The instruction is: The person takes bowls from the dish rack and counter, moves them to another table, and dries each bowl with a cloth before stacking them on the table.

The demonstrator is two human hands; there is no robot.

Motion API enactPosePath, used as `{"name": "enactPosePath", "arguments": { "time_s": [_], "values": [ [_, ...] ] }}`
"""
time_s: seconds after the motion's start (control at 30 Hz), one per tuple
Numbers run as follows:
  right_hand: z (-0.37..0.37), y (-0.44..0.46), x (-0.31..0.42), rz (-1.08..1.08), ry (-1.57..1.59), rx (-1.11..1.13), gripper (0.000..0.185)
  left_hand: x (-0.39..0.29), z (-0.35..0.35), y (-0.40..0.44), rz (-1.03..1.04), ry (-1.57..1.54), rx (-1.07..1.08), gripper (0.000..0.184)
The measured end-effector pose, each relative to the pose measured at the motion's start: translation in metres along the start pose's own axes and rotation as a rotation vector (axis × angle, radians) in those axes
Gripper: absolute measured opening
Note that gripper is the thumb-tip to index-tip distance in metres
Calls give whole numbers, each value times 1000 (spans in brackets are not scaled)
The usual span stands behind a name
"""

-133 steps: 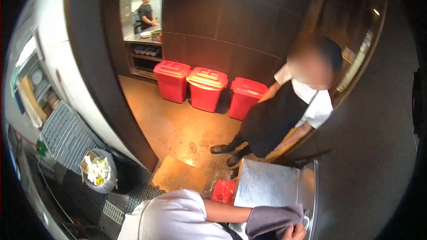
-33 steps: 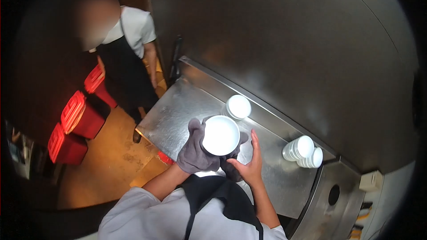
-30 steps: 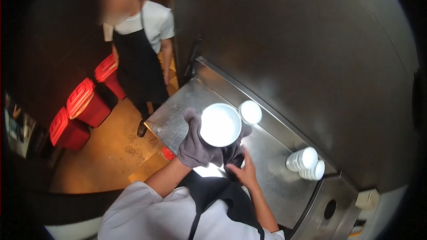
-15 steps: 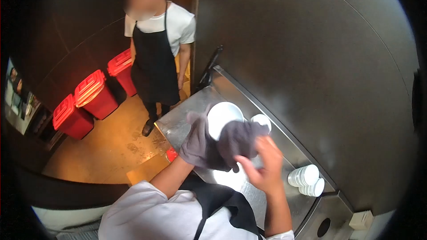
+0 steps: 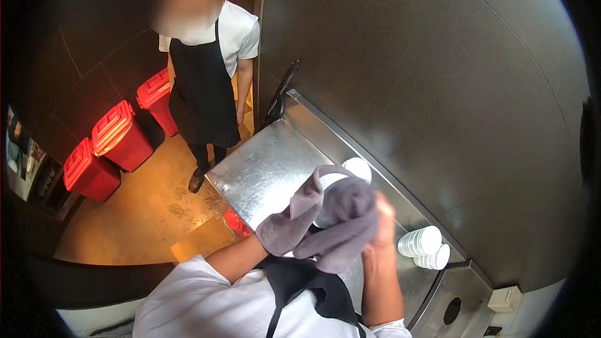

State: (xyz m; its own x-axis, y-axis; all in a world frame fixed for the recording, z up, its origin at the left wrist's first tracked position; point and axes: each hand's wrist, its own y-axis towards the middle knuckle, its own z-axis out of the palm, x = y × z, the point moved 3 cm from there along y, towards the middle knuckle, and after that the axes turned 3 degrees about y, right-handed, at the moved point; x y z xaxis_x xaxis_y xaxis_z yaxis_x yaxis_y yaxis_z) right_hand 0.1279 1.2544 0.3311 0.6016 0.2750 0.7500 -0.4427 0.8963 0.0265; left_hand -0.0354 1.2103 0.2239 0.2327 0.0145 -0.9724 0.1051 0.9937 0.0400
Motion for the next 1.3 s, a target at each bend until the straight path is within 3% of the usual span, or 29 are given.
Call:
{"name": "enactPosePath", "arguments": {
  "time_s": [0.03,0.07,0.1,0.17,0.2,0.23,0.27,0.3,0.37,0.4,0.43,0.5,0.57,0.6,0.7,0.8,0.83,0.87,0.9,0.93,0.97,1.0,1.03,1.13,1.17,1.23,1.27,1.3],
  "values": [
    [3,2,19,-153,-59,10,44,-6,2,2,-8,-38,25,63],
    [26,-3,46,-444,-381,-165,38,-11,4,5,-22,-74,51,62],
    [25,-9,60,-556,-619,-277,29,-15,7,9,-38,-100,80,62],
    [34,-18,63,-893,-1143,-218,25,-24,13,20,-88,-122,150,60],
    [49,-20,66,-1139,-1572,62,21,-28,19,28,-121,-115,181,60],
    [34,-20,47,-973,-1813,240,20,-32,25,32,-117,-96,211,59],
    [22,-14,33,-938,-1844,281,23,-37,31,37,-103,-56,232,58],
    [13,-9,19,-901,-1870,320,26,-42,35,38,45,78,225,61],
    [-3,-17,0,-690,-1896,18,32,-52,45,38,337,360,144,66],
    [-3,-20,-4,-696,-1710,-42,39,-41,47,37,289,212,114,68],
    [-13,-26,-13,-350,-1467,-112,39,-25,48,35,233,67,86,71],
    [-28,-23,-28,32,-505,-180,42,15,42,36,214,106,14,69],
    [-35,-28,-18,137,11,-50,45,28,42,35,120,117,35,66],
    [-34,-35,-6,43,138,-93,43,30,42,36,94,111,42,64],
    [-31,-57,43,-409,-73,-234,41,29,46,31,57,112,60,58],
    [-33,-97,55,-689,-805,-348,43,16,44,38,77,312,163,53],
    [-44,-104,41,-743,-986,-236,51,14,46,41,87,405,220,51],
    [-26,-98,40,-792,-1189,-117,40,1,53,46,87,482,279,50],
    [-6,-91,36,-837,-1390,7,30,-7,74,37,-213,29,152,42],
    [-10,-92,18,-913,-1433,-28,26,-28,98,26,-434,-453,-103,34],
    [-22,-91,1,-991,-1472,-66,24,36,79,32,-121,-96,97,33],
    [-30,-87,-1,-1043,-1434,-32,45,26,89,26,-88,-133,88,32],
    [-32,-85,9,-931,-1354,-56,40,13,99,20,-55,-166,78,32],
    [-39,-81,24,-635,-1026,-136,29,-4,102,16,86,114,101,29],
    [-53,-77,17,-512,-835,-139,26,5,102,17,16,60,46,29],
    [-55,-69,2,-288,-301,-321,36,35,96,25,-113,-48,-66,28],
    [-63,-68,-7,-230,-270,-361,39,41,91,28,21,160,-127,30],
    [-75,-68,-20,-170,-237,-400,42,49,83,33,-13,202,-147,31]
  ]
}}
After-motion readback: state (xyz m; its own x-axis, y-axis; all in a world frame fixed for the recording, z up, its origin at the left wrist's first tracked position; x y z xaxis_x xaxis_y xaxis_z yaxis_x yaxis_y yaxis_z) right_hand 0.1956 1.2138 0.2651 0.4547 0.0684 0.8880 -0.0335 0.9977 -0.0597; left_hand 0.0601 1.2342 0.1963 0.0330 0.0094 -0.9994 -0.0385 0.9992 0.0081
